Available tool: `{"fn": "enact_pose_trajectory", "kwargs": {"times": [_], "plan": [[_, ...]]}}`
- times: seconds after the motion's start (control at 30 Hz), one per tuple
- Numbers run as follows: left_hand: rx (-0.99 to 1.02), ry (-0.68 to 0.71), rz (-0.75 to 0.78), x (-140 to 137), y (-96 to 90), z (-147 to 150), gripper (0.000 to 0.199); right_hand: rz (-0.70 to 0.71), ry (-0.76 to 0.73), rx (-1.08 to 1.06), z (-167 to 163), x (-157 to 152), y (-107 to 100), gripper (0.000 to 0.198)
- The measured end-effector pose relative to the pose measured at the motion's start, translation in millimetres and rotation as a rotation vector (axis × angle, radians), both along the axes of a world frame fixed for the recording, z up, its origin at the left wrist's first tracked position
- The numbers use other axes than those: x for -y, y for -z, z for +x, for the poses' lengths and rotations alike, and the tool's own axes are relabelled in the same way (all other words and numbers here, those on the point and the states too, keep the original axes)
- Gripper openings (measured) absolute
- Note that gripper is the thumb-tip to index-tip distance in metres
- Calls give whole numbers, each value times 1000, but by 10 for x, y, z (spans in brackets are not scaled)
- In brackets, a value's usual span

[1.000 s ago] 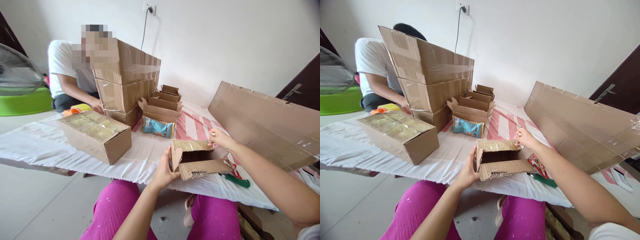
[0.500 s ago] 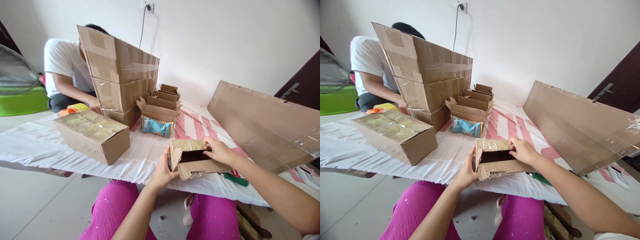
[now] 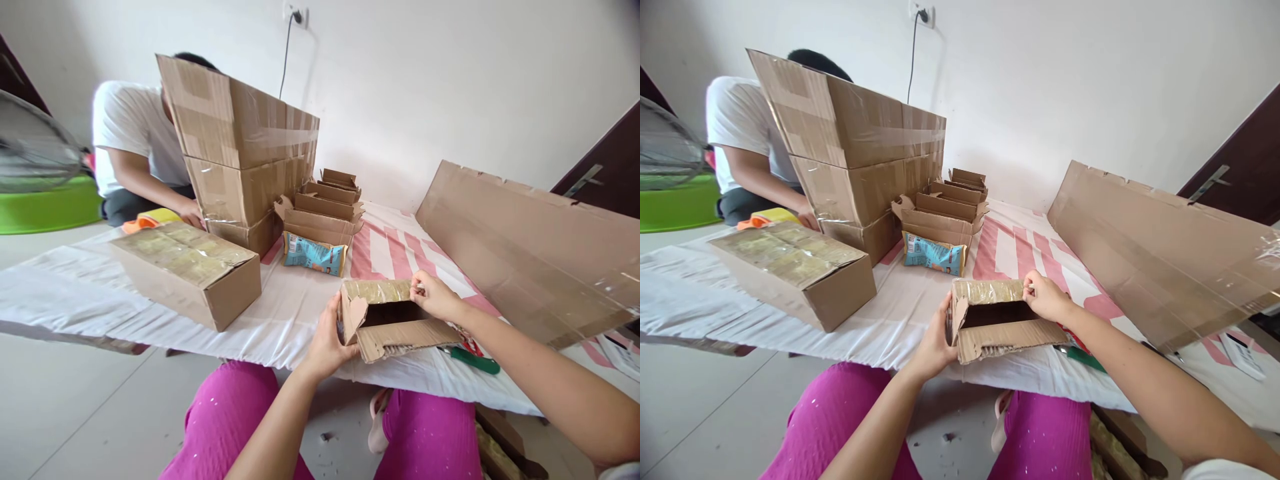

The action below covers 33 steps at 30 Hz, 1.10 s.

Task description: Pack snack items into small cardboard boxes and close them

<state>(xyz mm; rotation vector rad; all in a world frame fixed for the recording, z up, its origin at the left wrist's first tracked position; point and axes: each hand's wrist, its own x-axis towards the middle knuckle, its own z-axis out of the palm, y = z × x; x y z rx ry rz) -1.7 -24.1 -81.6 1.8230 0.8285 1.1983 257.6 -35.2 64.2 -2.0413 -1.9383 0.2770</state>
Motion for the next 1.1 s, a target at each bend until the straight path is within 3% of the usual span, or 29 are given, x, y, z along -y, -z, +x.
{"fn": "enact_pose_trajectory", "kwargs": {"times": [0.2, 0.7, 0.8, 1.0, 1.1], "plan": [[-13, -4, 10, 10, -14, -3, 115, 42, 38, 45, 62, -56, 78, 15], [-33, 0, 38, 29, -51, -7, 115, 16, 231, 247, -66, -81, -3, 20], [-33, 5, 47, 31, -55, -2, 113, -5, 278, 154, -75, -94, 7, 19], [-13, -13, 26, 14, -23, 17, 116, -129, 246, -346, -67, -112, -68, 10], [-10, -14, 21, 10, -17, 21, 117, -196, 204, -378, -75, -99, -105, 5]]}}
